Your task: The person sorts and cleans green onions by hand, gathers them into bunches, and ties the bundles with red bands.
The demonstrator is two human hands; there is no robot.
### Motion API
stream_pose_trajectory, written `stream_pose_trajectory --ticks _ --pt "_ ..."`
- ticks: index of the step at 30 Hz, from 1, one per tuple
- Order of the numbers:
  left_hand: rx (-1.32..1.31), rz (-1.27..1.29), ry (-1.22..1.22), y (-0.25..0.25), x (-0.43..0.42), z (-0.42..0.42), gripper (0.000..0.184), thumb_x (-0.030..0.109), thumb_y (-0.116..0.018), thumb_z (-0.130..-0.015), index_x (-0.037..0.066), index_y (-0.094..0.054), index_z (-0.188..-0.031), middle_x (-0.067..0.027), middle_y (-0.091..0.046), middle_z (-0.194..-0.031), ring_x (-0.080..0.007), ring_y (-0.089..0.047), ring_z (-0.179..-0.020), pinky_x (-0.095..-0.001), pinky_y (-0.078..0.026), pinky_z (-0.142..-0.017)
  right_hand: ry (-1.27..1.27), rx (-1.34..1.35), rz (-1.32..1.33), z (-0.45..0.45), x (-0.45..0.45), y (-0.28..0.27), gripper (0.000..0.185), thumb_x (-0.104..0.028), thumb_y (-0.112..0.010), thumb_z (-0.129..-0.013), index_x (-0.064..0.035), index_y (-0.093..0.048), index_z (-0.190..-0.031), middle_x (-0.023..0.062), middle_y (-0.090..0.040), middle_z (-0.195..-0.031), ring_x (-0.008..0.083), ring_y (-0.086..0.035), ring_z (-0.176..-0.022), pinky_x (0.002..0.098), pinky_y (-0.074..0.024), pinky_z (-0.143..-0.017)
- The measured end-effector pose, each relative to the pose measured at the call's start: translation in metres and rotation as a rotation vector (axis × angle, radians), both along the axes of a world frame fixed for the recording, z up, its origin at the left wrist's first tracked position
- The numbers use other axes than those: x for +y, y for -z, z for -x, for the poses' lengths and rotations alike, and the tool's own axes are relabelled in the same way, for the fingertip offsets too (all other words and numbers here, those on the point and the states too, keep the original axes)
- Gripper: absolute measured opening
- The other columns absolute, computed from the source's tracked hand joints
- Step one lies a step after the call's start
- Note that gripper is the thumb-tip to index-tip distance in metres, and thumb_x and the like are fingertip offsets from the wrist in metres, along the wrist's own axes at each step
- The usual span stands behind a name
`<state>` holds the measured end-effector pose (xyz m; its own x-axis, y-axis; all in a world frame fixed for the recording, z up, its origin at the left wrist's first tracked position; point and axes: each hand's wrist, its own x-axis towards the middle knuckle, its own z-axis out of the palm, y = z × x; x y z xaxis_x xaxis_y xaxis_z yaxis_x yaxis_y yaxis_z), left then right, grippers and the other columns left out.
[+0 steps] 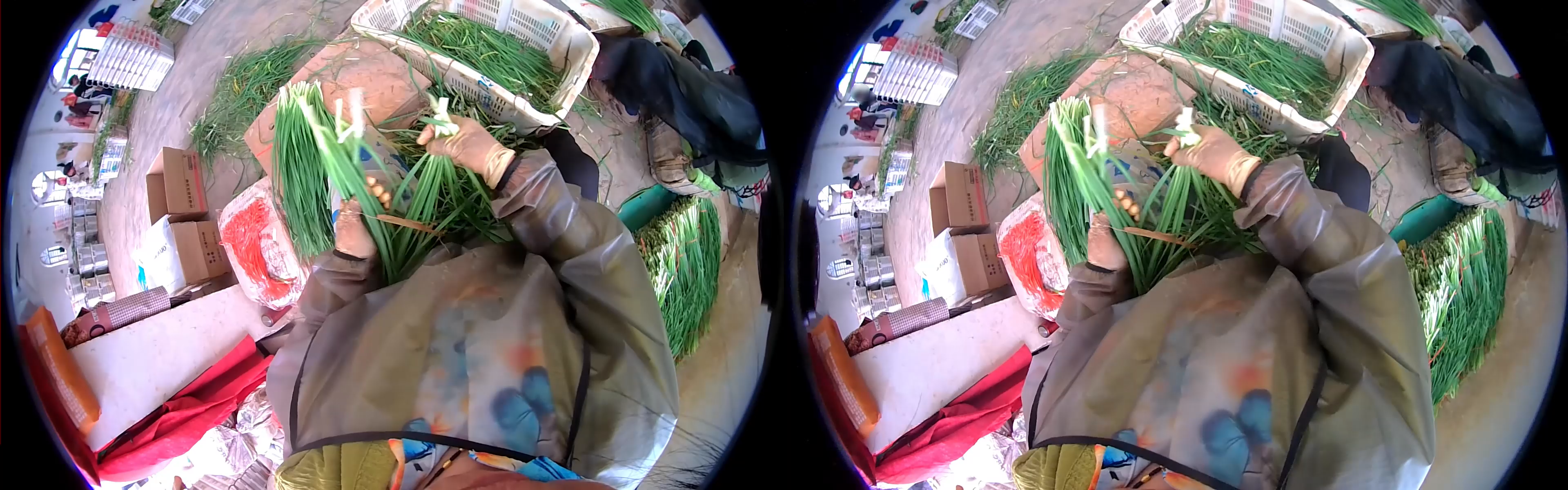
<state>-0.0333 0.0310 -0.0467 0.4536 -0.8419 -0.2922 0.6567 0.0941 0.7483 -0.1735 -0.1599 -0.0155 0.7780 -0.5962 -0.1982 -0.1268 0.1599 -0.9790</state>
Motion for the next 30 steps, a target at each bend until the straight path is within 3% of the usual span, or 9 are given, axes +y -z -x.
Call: stream_pose_trajectory --ticks 4,5,6,10,15,17,20,26,30 --pt "-0.029 0.1 0.027 -0.004 0.016 -0.015 0.039 0.03 -0.06 -0.082 0.005 -0.051 -0.11 -0.0021 -0.055 -0.085 -0.0126 -0.048 -0.069 -0.0246 -0.041 -0.065 0.245 0.15 0.106 0.024 -0.034 0.01 0.022 -0.027 -0.064 -0.08 -0.0088 -0.064 -0.093 0.0001 -0.064 -0.078 0.01 -0.051 -0.06 0.0227 -0.043 -0.055" --pt "-0.101 0.027 0.062 -0.016 0.017 -0.013 0.043 0.032 -0.061 -0.081 0.006 -0.051 -0.113 -0.0031 -0.057 -0.085 -0.0127 -0.049 -0.068 -0.0248 -0.042 -0.063 0.35 0.3 0.762 0.031 -0.057 0.04 0.025 -0.027 -0.06 -0.084 -0.005 -0.062 -0.096 0.0036 -0.065 -0.086 0.0112 -0.053 -0.062 0.0229 -0.0467 -0.061" --pt "-0.174 -0.047 0.102 -0.026 0.016 -0.011 0.047 0.034 -0.063 -0.08 0.007 -0.051 -0.116 -0.004 -0.058 -0.084 -0.0129 -0.051 -0.066 -0.025 -0.043 -0.062 0.401 0.325 0.791 0.036 -0.069 0.042 0.026 -0.026 -0.059 -0.085 -0.0033 -0.061 -0.097 0.0046 -0.065 -0.089 0.0118 -0.053 -0.063 0.0239 -0.0476 -0.062" --pt "-0.189 -0.015 0.109 -0.032 0.004 -0.002 0.057 0.039 -0.06 -0.081 0.006 -0.044 -0.124 -0.0055 -0.06 -0.084 -0.0107 -0.048 -0.058 -0.0228 -0.04 -0.054 0.152 -0.205 0.035 0.043 -0.044 -0.049 0.027 -0.023 -0.056 -0.086 0.0004 -0.059 -0.098 0.0055 -0.062 -0.087 0.0108 -0.052 -0.062 0.0232 -0.0459 -0.06" --pt "-0.218 0.05 0.264 -0.031 0.0 0.004 0.063 0.041 -0.054 -0.084 0.004 -0.034 -0.13 -0.0073 -0.06 -0.088 -0.0098 -0.046 -0.052 -0.0207 -0.04 -0.052 0.095 -0.394 0.23 0.022 -0.038 -0.037 0.026 -0.022 -0.057 -0.085 0.0011 -0.058 -0.097 0.0079 -0.063 -0.086 0.0116 -0.055 -0.068 0.0233 -0.0463 -0.063" --pt "-0.164 0.079 0.291 -0.038 0.0 0.01 0.059 0.04 -0.053 -0.085 0.004 -0.037 -0.129 -0.0059 -0.06 -0.089 -0.0095 -0.045 -0.051 -0.0198 -0.038 -0.051 -0.025 -0.42 -0.01 0.011 -0.036 -0.032 0.025 -0.02 -0.058 -0.084 -0.0003 -0.059 -0.099 0.0066 -0.061 -0.078 0.012 -0.055 -0.065 0.0249 -0.0475 -0.061" --pt "-0.114 0.024 0.354 -0.04 0.002 0.015 0.059 0.039 -0.054 -0.085 0.004 -0.037 -0.129 -0.005 -0.06 -0.088 -0.0093 -0.044 -0.05 -0.0201 -0.038 -0.051 -0.14 -0.058 -0.013 -0.01 -0.02 -0.039 0.024 -0.019 -0.066 -0.08 -0.0024 -0.061 -0.096 0.0036 -0.055 -0.067 0.0095 -0.051 -0.051 0.0222 -0.0424 -0.045" --pt "-0.052 -0.018 0.344 -0.028 0.01 0.005 0.037 0.038 -0.056 -0.084 0.002 -0.056 -0.078 -0.0008 -0.044 -0.055 -0.0084 -0.039 -0.047 -0.0212 -0.028 -0.043 -0.263 -0.023 -0.259 -0.007 -0.015 -0.049 0.016 -0.014 -0.067 -0.077 -0.0004 -0.06 -0.083 0.0001 -0.049 -0.056 0.0077 -0.041 -0.04 0.0214 -0.0332 -0.038" --pt "0.041 0.118 0.466 -0.014 0.019 -0.007 0.026 0.038 -0.064 -0.08 0.015 -0.057 -0.09 -0.0038 -0.049 -0.081 -0.0088 -0.039 -0.05 -0.0209 -0.03 -0.045 -0.268 -0.181 -0.47 0.009 -0.01 -0.05 0.017 -0.016 -0.062 -0.077 -0.003 -0.061 -0.087 -0.0035 -0.044 -0.053 0.0047 -0.037 -0.041 0.0183 -0.0297 -0.037"
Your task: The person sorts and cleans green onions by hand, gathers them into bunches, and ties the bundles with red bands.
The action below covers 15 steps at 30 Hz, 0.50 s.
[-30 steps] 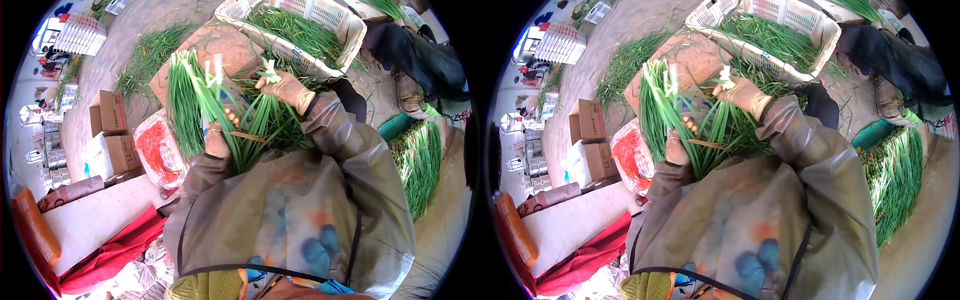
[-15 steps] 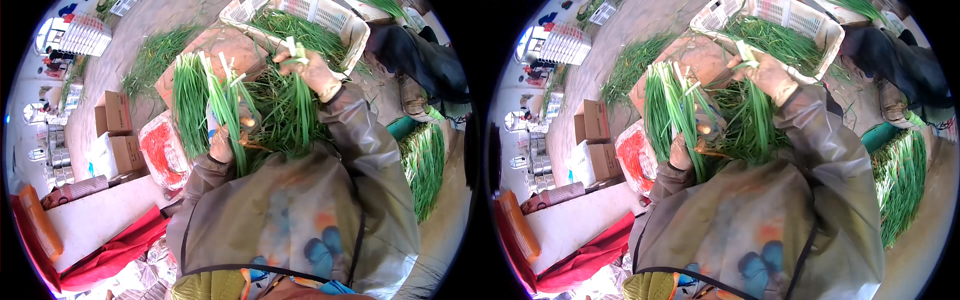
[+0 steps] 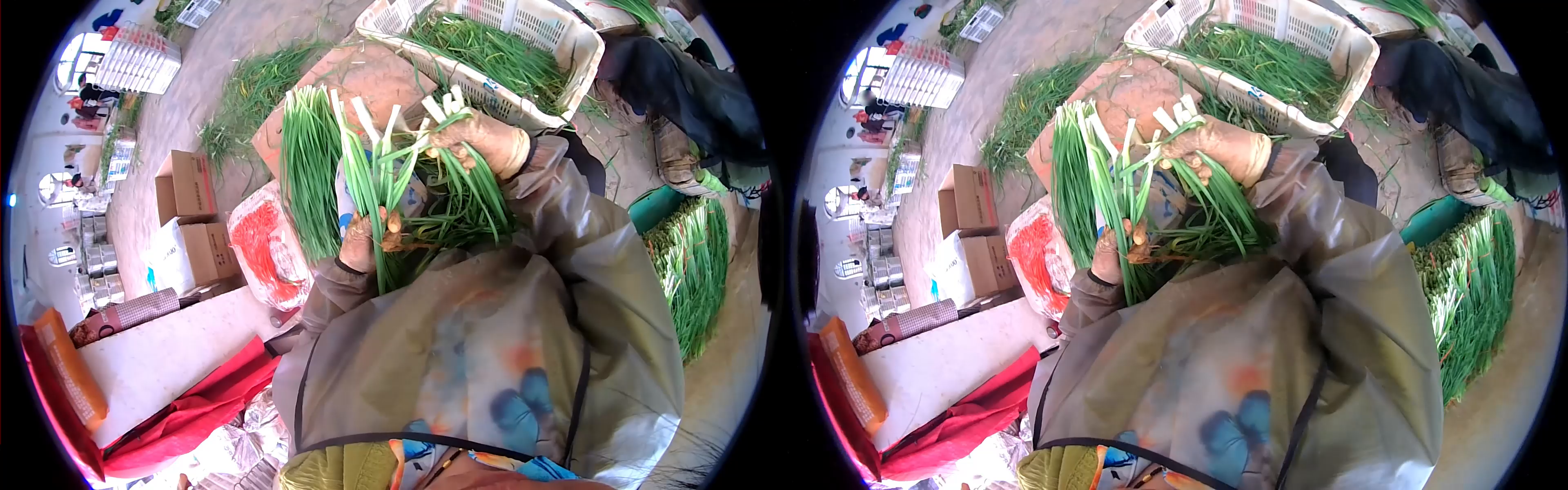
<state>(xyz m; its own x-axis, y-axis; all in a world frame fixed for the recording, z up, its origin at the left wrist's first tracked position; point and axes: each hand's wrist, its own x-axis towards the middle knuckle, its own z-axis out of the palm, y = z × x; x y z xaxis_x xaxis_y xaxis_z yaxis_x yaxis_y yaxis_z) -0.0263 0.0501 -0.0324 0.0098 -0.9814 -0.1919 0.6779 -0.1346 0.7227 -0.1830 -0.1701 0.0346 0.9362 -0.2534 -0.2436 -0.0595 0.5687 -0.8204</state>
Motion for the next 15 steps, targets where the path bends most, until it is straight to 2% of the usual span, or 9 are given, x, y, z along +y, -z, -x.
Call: stream_pose_trajectory --ticks 1,4,5,7,9,10,11,13,15 --pt "0.002 -0.001 -0.003 -0.002 0.001 0.001 0.026 0.038 -0.064 -0.08 0.015 -0.057 -0.09 -0.0038 -0.049 -0.081 -0.0088 -0.039 -0.05 -0.0209 -0.03 -0.045 -0.027 0.007 -0.045 0.003 -0.005 0.001 0.013 -0.015 -0.062 -0.076 -0.0043 -0.06 -0.082 -0.0038 -0.044 -0.05 0.0037 -0.037 -0.039 0.0165 -0.0282 -0.034" --pt "-0.041 -0.11 -0.082 -0.002 0.003 0.0 0.029 0.041 -0.06 -0.082 0.012 -0.054 -0.086 -0.0019 -0.048 -0.071 -0.0078 -0.037 -0.049 -0.0206 -0.028 -0.045 -0.013 -0.311 -0.311 0.016 -0.027 -0.003 0.013 -0.016 -0.062 -0.077 -0.008 -0.055 -0.069 -0.0063 -0.044 -0.047 0.0013 -0.036 -0.036 0.0151 -0.0283 -0.032" --pt "-0.043 -0.122 -0.046 0.005 0.006 -0.006 0.032 0.043 -0.058 -0.083 0.012 -0.053 -0.083 -0.0002 -0.045 -0.064 -0.0073 -0.036 -0.049 -0.0207 -0.027 -0.045 0.148 -0.315 -0.276 0.022 -0.034 -0.005 0.011 -0.017 -0.066 -0.076 -0.0081 -0.059 -0.075 -0.0074 -0.043 -0.046 0.001 -0.037 -0.036 0.015 -0.0298 -0.034" --pt "-0.047 -0.134 -0.012 0.005 0.006 -0.009 0.035 0.046 -0.055 -0.084 0.011 -0.051 -0.081 0.0016 -0.042 -0.057 -0.0069 -0.035 -0.048 -0.0208 -0.025 -0.045 0.343 0.025 0.072 0.027 -0.047 -0.015 0.02 -0.02 -0.069 -0.076 -0.0051 -0.061 -0.087 -0.0064 -0.046 -0.049 0.0035 -0.039 -0.036 0.018 -0.0345 -0.036" --pt "-0.031 -0.161 -0.048 0.004 0.004 -0.005 0.04 0.049 -0.051 -0.086 0.011 -0.048 -0.077 0.0042 -0.036 -0.049 -0.006 -0.033 -0.046 -0.0209 -0.023 -0.045 0.539 0.438 0.759 0.019 -0.067 0.029 0.033 -0.028 -0.066 -0.078 0.0008 -0.062 -0.093 0.0033 -0.055 -0.057 0.0109 -0.049 -0.043 0.0235 -0.0426 -0.043" --pt "-0.037 -0.125 -0.039 0.005 0.003 -0.004 0.04 0.049 -0.05 -0.086 0.011 -0.049 -0.078 0.0035 -0.037 -0.051 -0.0064 -0.031 -0.044 -0.0204 -0.023 -0.046 0.715 0.471 1.391 0.009 -0.06 0.029 0.039 -0.033 -0.067 -0.076 0.001 -0.06 -0.094 0.0076 -0.058 -0.062 0.0151 -0.053 -0.048 0.0269 -0.0456 -0.047" --pt "-0.04 -0.117 -0.038 0.004 0.0 -0.005 0.04 0.049 -0.05 -0.086 0.011 -0.049 -0.078 0.0035 -0.037 -0.051 -0.0064 -0.031 -0.044 -0.0204 -0.023 -0.046 0.659 0.579 0.915 0.009 -0.047 0.025 0.029 -0.027 -0.068 -0.076 -0.0048 -0.062 -0.093 0.0046 -0.056 -0.062 0.0112 -0.05 -0.047 0.0243 -0.0417 -0.043" --pt "-0.056 -0.072 -0.015 0.002 -0.002 0.0 0.04 0.05 -0.05 -0.086 0.011 -0.049 -0.077 0.0033 -0.038 -0.05 -0.0068 -0.03 -0.044 -0.0206 -0.023 -0.046 0.53 0.283 0.53 0.006 -0.025 0.028 0.018 -0.021 -0.064 -0.081 -0.0096 -0.063 -0.095 -0.0031 -0.054 -0.064 0.0049 -0.042 -0.046 0.0195 -0.0322 -0.037" --pt "-0.074 -0.11 -0.028 -0.001 -0.003 0.004 0.04 0.049 -0.051 -0.085 0.01 -0.049 -0.077 0.0025 -0.038 -0.051 -0.007 -0.032 -0.044 -0.021 -0.023 -0.045 0.345 0.17 0.307 -0.005 -0.004 0.034 0.023 -0.024 -0.07 -0.075 -0.0085 -0.064 -0.091 -0.0015 -0.052 -0.06 0.0058 -0.044 -0.044 0.019 -0.0345 -0.039"
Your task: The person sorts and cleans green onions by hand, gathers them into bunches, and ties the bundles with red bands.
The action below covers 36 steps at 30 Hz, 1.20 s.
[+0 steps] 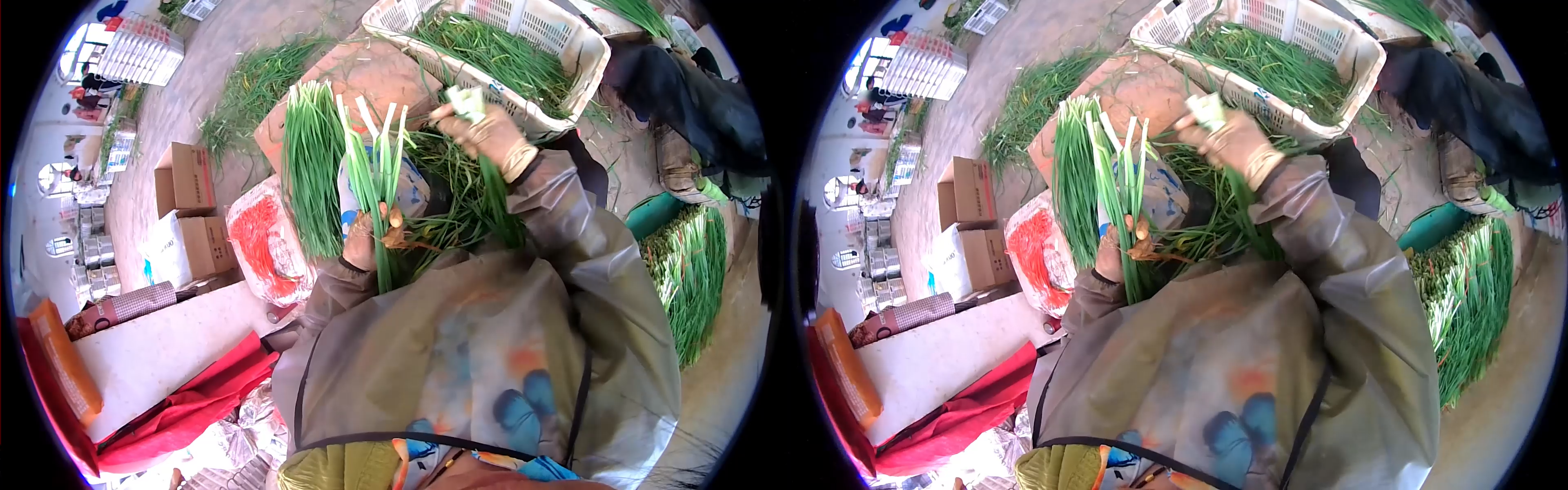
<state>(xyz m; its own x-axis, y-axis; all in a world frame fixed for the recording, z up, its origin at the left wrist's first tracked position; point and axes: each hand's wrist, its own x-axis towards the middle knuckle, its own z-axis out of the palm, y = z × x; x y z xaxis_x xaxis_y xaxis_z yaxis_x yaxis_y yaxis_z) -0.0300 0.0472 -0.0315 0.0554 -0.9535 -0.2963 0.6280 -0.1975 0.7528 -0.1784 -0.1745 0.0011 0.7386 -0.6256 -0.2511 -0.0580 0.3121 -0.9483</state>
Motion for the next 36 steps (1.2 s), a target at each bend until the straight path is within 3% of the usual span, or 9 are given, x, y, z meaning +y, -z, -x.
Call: stream_pose_trajectory --ticks 6,13,16,19,22,26,29,33,36 --pt "-0.022 -0.096 -0.083 -0.008 -0.001 0.007 0.036 0.037 -0.057 -0.084 0.003 -0.053 -0.075 -0.0006 -0.043 -0.052 -0.0093 -0.036 -0.042 -0.0229 -0.025 -0.04 -0.218 0.159 0.254 -0.02 0.012 -0.014 0.024 -0.024 -0.064 -0.083 -0.0021 -0.06 -0.092 0.0006 -0.052 -0.06 0.0075 -0.043 -0.044 0.0215 -0.0339 -0.04" --pt "0.03 -0.052 -0.018 -0.005 0.005 0.0 0.035 0.037 -0.061 -0.081 0.004 -0.053 -0.075 -0.0011 -0.043 -0.052 -0.0085 -0.036 -0.042 -0.0219 -0.024 -0.04 0.091 -0.169 -0.273 0.005 -0.024 -0.027 0.012 -0.014 -0.065 -0.079 -0.0065 -0.063 -0.088 -0.0038 -0.043 -0.053 0.0059 -0.036 -0.041 0.0204 -0.0264 -0.037" --pt "0.08 -0.027 0.051 0.007 0.007 -0.006 0.031 0.033 -0.062 -0.082 0.004 -0.052 -0.08 -0.0036 -0.05 -0.062 -0.0098 -0.038 -0.043 -0.0228 -0.026 -0.039 0.273 0.313 0.366 0.006 -0.03 -0.001 0.029 -0.015 -0.067 -0.079 -0.0065 -0.059 -0.105 -0.0006 -0.049 -0.058 0.0073 -0.037 -0.042 0.0213 -0.03 -0.037" --pt "0.143 -0.047 -0.03 0.008 0.003 -0.001 0.027 0.03 -0.061 -0.083 0.005 -0.052 -0.086 -0.0057 -0.055 -0.071 -0.0102 -0.038 -0.043 -0.0227 -0.028 -0.039 0.106 -0.037 0.033 0.004 0.006 -0.002 0.034 -0.015 -0.067 -0.079 -0.008 -0.058 -0.111 -0.0008 -0.053 -0.067 0.0061 -0.038 -0.044 0.0201 -0.0309 -0.038" --pt "-0.014 -0.083 0.008 -0.008 -0.006 0.013 0.038 0.043 -0.055 -0.084 0.006 -0.054 -0.08 -0.001 -0.042 -0.051 -0.008 -0.034 -0.043 -0.0215 -0.026 -0.042 -0.04 -0.115 -0.107 -0.014 0.026 -0.008 0.028 -0.015 -0.066 -0.08 -0.0067 -0.061 -0.106 -0.0028 -0.053 -0.069 0.0051 -0.039 -0.047 0.0184 -0.0308 -0.041" --pt "-0.011 0.026 0.052 -0.013 -0.009 0.018 0.038 0.039 -0.055 -0.084 0.004 -0.056 -0.1 -0.0088 -0.059 -0.084 -0.0128 -0.049 -0.059 -0.0254 -0.04 -0.054 0.037 -0.19 -0.102 -0.025 0.022 -0.007 0.018 -0.017 -0.067 -0.078 -0.005 -0.065 -0.091 -0.0008 -0.059 -0.071 0.0052 -0.04 -0.047 0.0191 -0.0303 -0.041" --pt "0.095 0.113 -0.148 -0.019 -0.005 0.017 0.047 0.033 -0.061 -0.082 0.007 -0.046 -0.117 -0.0134 -0.047 -0.125 -0.0279 -0.046 -0.115 -0.0416 -0.039 -0.095 0.122 -0.151 -0.1 -0.018 0.018 -0.009 0.018 -0.019 -0.068 -0.078 -0.0054 -0.065 -0.089 -0.0007 -0.058 -0.07 0.0053 -0.041 -0.047 0.0186 -0.0306 -0.04" --pt "0.207 0.262 -0.159 -0.007 0.0 0.007 0.037 0.034 -0.062 -0.082 0.012 -0.051 -0.11 -0.0145 -0.043 -0.13 -0.0295 -0.038 -0.123 -0.0464 -0.034 -0.099 0.255 -0.051 0.018 0.004 -0.007 -0.031 0.024 -0.031 -0.064 -0.081 -0.012 -0.067 -0.095 -0.004 -0.054 -0.067 0.0046 -0.042 -0.047 0.0181 -0.0337 -0.04" --pt "0.37 0.261 -0.116 0.01 0.009 -0.011 0.03 0.028 -0.059 -0.084 0.014 -0.051 -0.11 -0.0146 -0.05 -0.123 -0.0254 -0.052 -0.107 -0.0407 -0.044 -0.09 0.383 0.156 0.374 0.017 -0.045 -0.022 0.026 -0.033 -0.062 -0.082 -0.013 -0.066 -0.098 -0.003 -0.055 -0.067 0.0047 -0.043 -0.048 0.0182 -0.0351 -0.04"
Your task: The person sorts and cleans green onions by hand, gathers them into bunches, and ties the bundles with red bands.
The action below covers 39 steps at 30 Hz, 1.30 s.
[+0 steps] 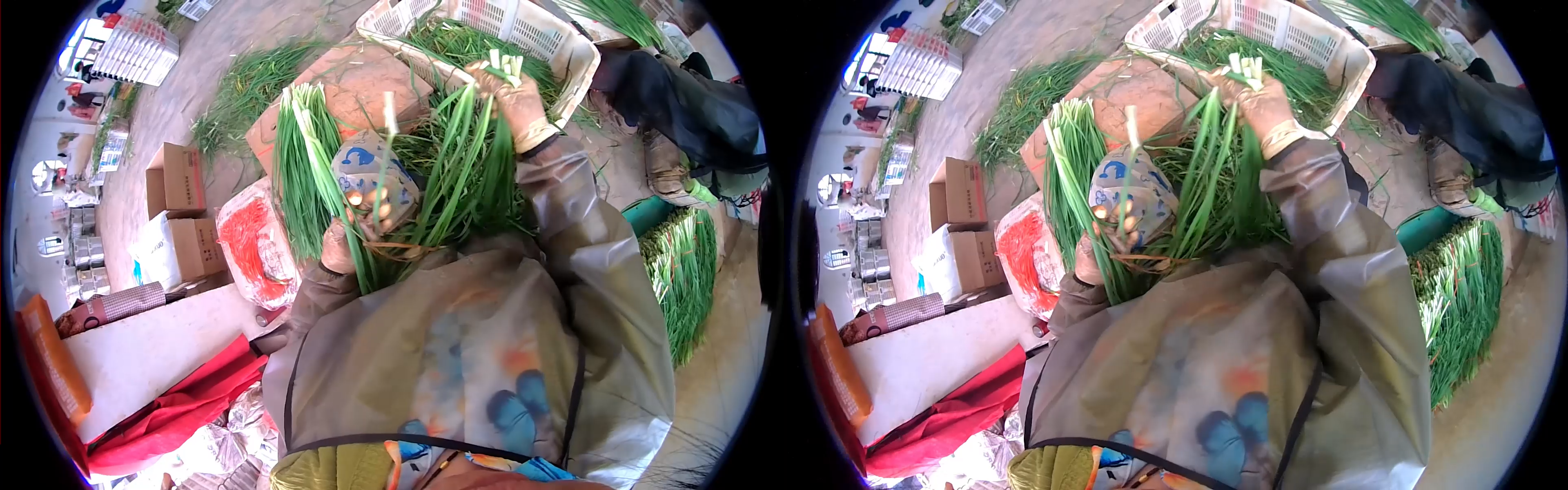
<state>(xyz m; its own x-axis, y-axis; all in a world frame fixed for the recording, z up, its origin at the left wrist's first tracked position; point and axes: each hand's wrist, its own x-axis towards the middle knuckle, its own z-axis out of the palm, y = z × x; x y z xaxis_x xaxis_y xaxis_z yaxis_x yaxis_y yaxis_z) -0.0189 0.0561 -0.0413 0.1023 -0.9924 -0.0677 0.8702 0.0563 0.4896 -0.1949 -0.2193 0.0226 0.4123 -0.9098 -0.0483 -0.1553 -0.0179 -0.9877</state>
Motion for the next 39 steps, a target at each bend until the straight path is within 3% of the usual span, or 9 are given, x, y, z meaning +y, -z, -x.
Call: stream_pose_trajectory --ticks 4,6,9,13,16,24,28,32,39 --pt "-0.204 -0.157 -0.086 -0.009 0.001 -0.001 0.046 0.033 -0.068 -0.076 0.011 -0.05 -0.113 -0.0125 -0.057 -0.113 -0.017 -0.06 -0.08 -0.0295 -0.05 -0.067 -0.099 -0.536 -0.328 0.02 -0.02 -0.011 0.018 -0.023 -0.064 -0.082 -0.0075 -0.065 -0.092 -0.0035 -0.054 -0.063 0.0045 -0.046 -0.05 0.0187 -0.033 -0.043" --pt "-0.325 -0.302 -0.153 -0.007 -0.003 0.003 0.049 0.036 -0.064 -0.078 0.009 -0.049 -0.117 -0.01 -0.06 -0.108 -0.0133 -0.057 -0.07 -0.0235 -0.045 -0.06 -0.198 -0.486 -0.214 0.02 -0.017 -0.017 0.02 -0.028 -0.061 -0.083 -0.0105 -0.066 -0.092 -0.0037 -0.052 -0.067 0.0043 -0.046 -0.052 0.0188 -0.0363 -0.045" --pt "-0.435 -0.287 -0.136 -0.019 -0.013 0.011 0.05 0.034 -0.064 -0.078 0.009 -0.05 -0.119 -0.0076 -0.062 -0.103 -0.0121 -0.057 -0.067 -0.0228 -0.045 -0.057 -0.19 0.079 0.119 0.014 -0.008 -0.021 0.02 -0.024 -0.059 -0.085 -0.0065 -0.065 -0.093 -0.0036 -0.052 -0.068 0.0048 -0.046 -0.056 0.0185 -0.036 -0.048" --pt "-0.346 -0.232 -0.142 -0.028 -0.024 0.021 0.045 0.019 -0.066 -0.078 0.008 -0.05 -0.118 -0.0064 -0.062 -0.098 -0.0129 -0.057 -0.069 -0.024 -0.048 -0.059 -0.363 -0.387 0.039 0.015 0.017 -0.028 0.017 -0.021 -0.057 -0.085 -0.0047 -0.061 -0.091 -0.0005 -0.059 -0.08 0.0069 -0.053 -0.072 0.0186 -0.0377 -0.052" --pt "-0.475 -0.215 -0.174 -0.017 -0.031 0.027 0.047 0.014 -0.067 -0.077 0.01 -0.047 -0.12 -0.0077 -0.062 -0.098 -0.0127 -0.056 -0.073 -0.0243 -0.047 -0.062 -0.4 -0.472 -0.491 0.011 0.035 -0.038 0.011 -0.016 -0.061 -0.083 -0.0051 -0.061 -0.086 0.0014 -0.057 -0.07 0.0075 -0.05 -0.058 0.0199 -0.0394 -0.052" --pt "-0.654 -0.192 -0.096 -0.024 -0.032 0.045 0.044 0.006 -0.065 -0.076 0.01 -0.049 -0.116 -0.0028 -0.06 -0.092 -0.0109 -0.056 -0.076 -0.0228 -0.046 -0.062 -0.53 -0.194 -0.252 -0.033 0.045 0.016 0.027 -0.019 -0.074 -0.072 -0.0003 -0.061 -0.086 0.002 -0.058 -0.066 0.0112 -0.052 -0.056 0.026 -0.0411 -0.051" --pt "-0.385 -0.278 -0.07 -0.029 -0.024 0.033 0.024 0.004 -0.06 -0.081 0.007 -0.055 -0.104 -0.002 -0.058 -0.087 -0.0094 -0.053 -0.071 -0.0221 -0.045 -0.065 -0.627 -0.113 -0.296 -0.02 0.038 0.008 0.022 -0.016 -0.072 -0.073 -0.0002 -0.063 -0.085 0.0041 -0.061 -0.071 0.0106 -0.053 -0.057 0.0238 -0.0417 -0.052" --pt "-0.516 -0.211 -0.042 -0.02 -0.025 0.024 0.023 0.004 -0.06 -0.081 0.006 -0.054 -0.104 -0.0024 -0.058 -0.083 -0.0087 -0.048 -0.063 -0.0201 -0.04 -0.058 -0.483 -0.368 -0.562 0.01 0.035 -0.015 0.021 -0.012 -0.069 -0.071 -0.0028 -0.059 -0.088 0.0029 -0.062 -0.073 0.0084 -0.053 -0.056 0.0194 -0.0416 -0.05" --pt "-0.579 -0.234 -0.057 -0.015 -0.028 0.028 0.028 -0.001 -0.058 -0.08 0.005 -0.054 -0.107 -0.0013 -0.056 -0.08 -0.0081 -0.048 -0.061 -0.0194 -0.04 -0.057 -0.323 -0.667 -0.513 0.029 0.011 -0.001 0.017 -0.018 -0.068 -0.073 -0.0055 -0.057 -0.078 -0.0006 -0.048 -0.059 0.0076 -0.043 -0.051 0.0188 -0.0386 -0.048"
